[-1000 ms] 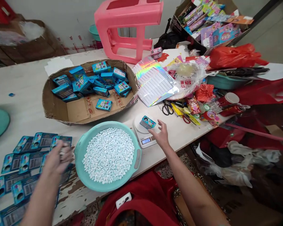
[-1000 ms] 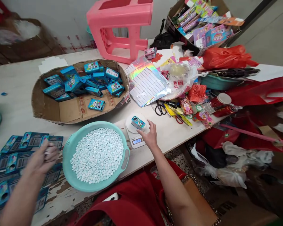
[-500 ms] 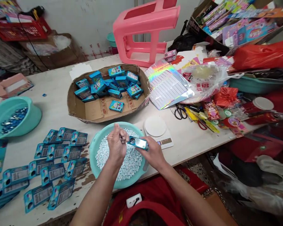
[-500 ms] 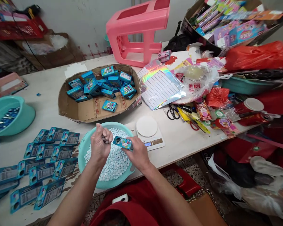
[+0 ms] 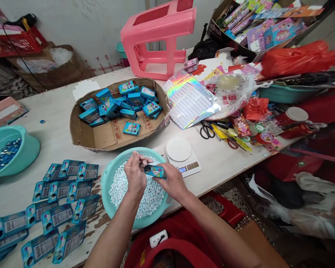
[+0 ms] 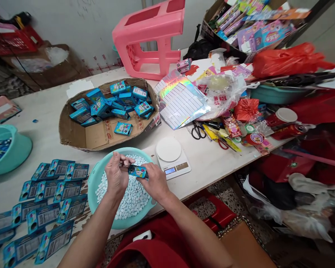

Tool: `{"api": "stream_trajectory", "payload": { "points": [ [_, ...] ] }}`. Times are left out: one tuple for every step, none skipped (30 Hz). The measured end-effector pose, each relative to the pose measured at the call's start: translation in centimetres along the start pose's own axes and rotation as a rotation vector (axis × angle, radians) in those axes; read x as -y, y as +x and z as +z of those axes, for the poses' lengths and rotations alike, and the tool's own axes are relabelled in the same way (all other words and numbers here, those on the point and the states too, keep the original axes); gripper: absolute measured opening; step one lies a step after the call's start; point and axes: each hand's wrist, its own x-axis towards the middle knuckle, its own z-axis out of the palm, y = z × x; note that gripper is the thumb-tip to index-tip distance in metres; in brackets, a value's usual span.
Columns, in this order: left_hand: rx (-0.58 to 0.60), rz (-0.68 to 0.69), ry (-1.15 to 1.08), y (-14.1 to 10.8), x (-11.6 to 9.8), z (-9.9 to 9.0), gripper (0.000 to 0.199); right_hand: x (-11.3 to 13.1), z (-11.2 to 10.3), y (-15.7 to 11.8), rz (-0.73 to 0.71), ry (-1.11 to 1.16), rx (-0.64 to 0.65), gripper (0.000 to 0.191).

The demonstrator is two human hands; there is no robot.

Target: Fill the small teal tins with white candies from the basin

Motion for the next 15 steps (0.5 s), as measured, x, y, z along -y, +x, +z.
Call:
{"api": "stream_trajectory", "payload": {
  "points": [
    [-0.011,0.001,0.009,0.1,0.2,0.1,0.033,-0.1,0.0,0.1,0.002,-0.004,0.002,0.034],
    [-0.023,0.002,0.015,0.2,0.3,0.1,0.032,-0.1,0.1,0.3,0.004,-0.008,0.001,0.035],
    [-0.034,0.003,0.017,0.4,0.5,0.2,0.032,-0.2,0.2,0.4,0.005,-0.01,0.0,0.036],
    [-0.041,0.003,0.016,0.6,0.7,0.3,0.032,-0.3,0.2,0.6,0.006,-0.009,-0.002,0.037],
    [-0.046,0.002,0.014,0.8,0.8,0.4,0.032,-0.3,0.3,0.8,0.007,-0.005,-0.004,0.037],
    [-0.046,-0.002,0.009,1.0,0.9,0.4,0.032,-0.4,0.3,1.0,0.007,0.005,-0.004,0.037],
    [-0.043,-0.006,0.004,1.1,0.8,0.3,0.033,-0.4,0.3,1.1,0.008,0.022,-0.004,0.037],
    [-0.038,-0.005,0.001,1.2,0.8,0.0,0.033,-0.3,0.1,1.2,0.01,0.048,-0.006,0.036],
    [-0.029,-0.001,0.011,1.2,0.6,-0.5,0.033,-0.4,-0.1,1.2,0.016,0.085,-0.011,0.036],
    [-0.012,0.005,0.049,1.2,0.3,-1.1,0.033,-0.4,-0.4,1.1,0.028,0.133,-0.021,0.035],
    [0.025,0.008,0.135,1.2,0.0,-2.0,0.032,-0.6,-0.9,1.0,0.047,0.189,-0.036,0.034],
    [0.084,0.012,0.275,1.3,-0.4,-3.1,0.031,-0.9,-1.4,0.8,0.075,0.245,-0.058,0.033],
    [0.155,0.023,0.458,1.4,-0.9,-4.2,0.029,-1.4,-2.0,0.6,0.112,0.294,-0.091,0.032],
    [0.225,0.044,0.659,1.9,-1.5,-5.2,0.027,-2.1,-2.7,0.5,0.158,0.329,-0.136,0.032],
    [0.276,0.078,0.851,2.6,-2.1,-6.2,0.025,-3.1,-3.3,0.5,0.208,0.345,-0.188,0.033]
  ]
}}
